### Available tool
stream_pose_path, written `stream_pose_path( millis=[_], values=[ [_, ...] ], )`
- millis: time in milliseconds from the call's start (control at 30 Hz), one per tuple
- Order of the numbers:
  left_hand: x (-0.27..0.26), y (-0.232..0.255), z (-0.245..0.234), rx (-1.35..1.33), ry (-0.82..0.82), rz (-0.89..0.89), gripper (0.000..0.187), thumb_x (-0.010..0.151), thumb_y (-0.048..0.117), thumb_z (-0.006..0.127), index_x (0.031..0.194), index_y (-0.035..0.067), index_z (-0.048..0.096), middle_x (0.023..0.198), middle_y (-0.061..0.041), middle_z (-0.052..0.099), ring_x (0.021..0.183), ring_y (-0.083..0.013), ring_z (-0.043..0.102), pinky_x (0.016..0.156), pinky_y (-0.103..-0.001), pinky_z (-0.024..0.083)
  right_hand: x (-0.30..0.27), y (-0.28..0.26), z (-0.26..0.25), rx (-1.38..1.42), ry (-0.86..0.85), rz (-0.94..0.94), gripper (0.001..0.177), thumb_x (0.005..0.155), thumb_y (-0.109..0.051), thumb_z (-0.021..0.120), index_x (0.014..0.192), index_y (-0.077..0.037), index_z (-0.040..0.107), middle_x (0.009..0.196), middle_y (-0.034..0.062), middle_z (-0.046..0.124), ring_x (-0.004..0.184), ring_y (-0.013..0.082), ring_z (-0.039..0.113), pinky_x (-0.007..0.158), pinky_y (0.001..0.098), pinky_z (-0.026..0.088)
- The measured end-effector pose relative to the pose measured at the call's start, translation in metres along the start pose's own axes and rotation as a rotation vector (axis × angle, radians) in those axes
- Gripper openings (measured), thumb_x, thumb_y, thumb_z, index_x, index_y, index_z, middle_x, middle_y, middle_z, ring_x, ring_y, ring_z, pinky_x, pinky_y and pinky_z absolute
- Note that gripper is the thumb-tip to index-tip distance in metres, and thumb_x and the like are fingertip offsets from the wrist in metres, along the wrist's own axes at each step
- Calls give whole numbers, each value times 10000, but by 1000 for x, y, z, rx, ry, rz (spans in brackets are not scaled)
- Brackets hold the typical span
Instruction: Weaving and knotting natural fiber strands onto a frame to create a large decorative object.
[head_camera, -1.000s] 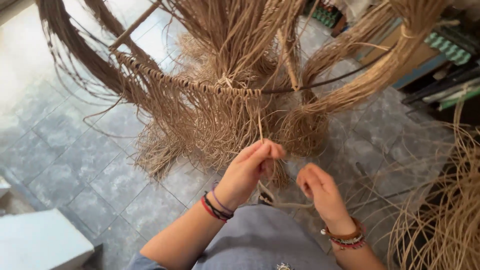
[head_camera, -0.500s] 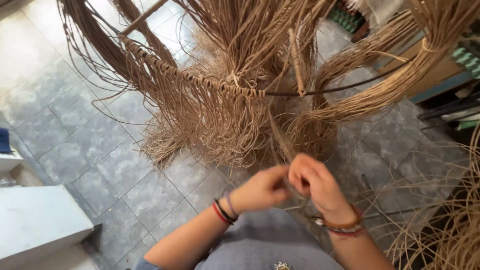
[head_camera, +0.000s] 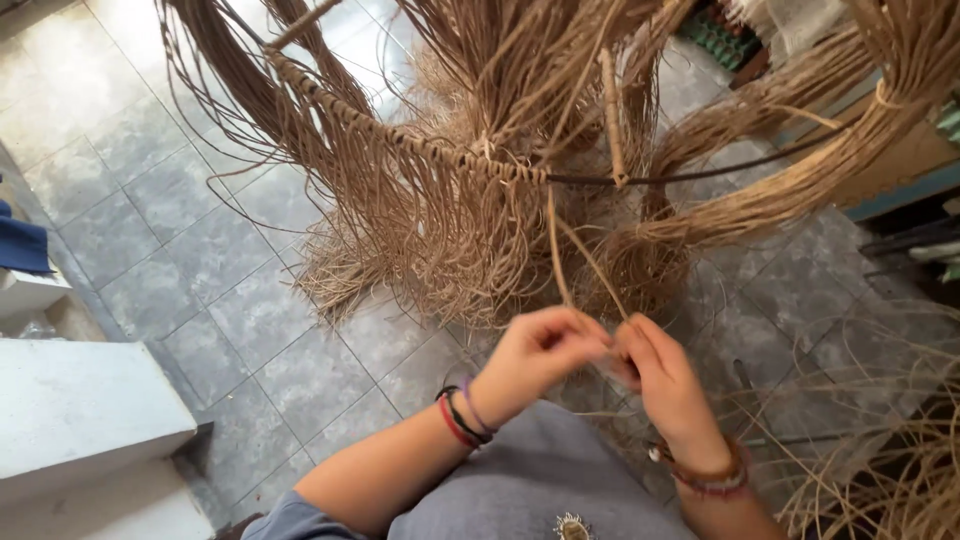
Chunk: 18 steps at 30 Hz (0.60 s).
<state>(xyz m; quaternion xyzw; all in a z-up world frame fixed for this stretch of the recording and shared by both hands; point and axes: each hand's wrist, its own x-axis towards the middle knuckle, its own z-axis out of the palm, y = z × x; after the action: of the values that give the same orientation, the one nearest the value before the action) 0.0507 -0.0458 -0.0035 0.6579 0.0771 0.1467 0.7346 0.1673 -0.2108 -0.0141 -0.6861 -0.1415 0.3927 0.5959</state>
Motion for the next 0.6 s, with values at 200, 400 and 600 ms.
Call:
stream_pose_path(
  millis=[200, 400, 600],
  values=[
    [2, 25, -43, -533, 161, 71, 278, 1119, 268, 417, 957, 116, 584, 663, 55, 474, 497, -51, 370, 437, -185, 295, 6, 32, -45, -595, -24, -222, 336, 1102, -202, 404, 800, -108, 517, 648, -5, 454, 568, 131, 494, 541, 247, 440],
    [-4, -16, -14, -356, -31, -33, 288, 1124, 194, 454, 989, 31, 649, 667, -78, 636, 482, -87, 539, 473, -190, 398, 2, 1, 22, -294, 67, -338, 325, 1077, -224, 454, 849, -88, 641, 519, 99, 661, 394, 183, 600, 398, 303, 515],
    [-5, 32, -44, 32, 120, 85, 429, 1111, 299, 372, 1339, 77, 660, 1176, -51, 668, 1072, -162, 572, 995, -311, 426, -12, -14, 13, -411, -81, -347, 259, 1039, -172, 506, 998, -33, 720, 663, 21, 659, 488, 96, 526, 431, 232, 424]
  ],
)
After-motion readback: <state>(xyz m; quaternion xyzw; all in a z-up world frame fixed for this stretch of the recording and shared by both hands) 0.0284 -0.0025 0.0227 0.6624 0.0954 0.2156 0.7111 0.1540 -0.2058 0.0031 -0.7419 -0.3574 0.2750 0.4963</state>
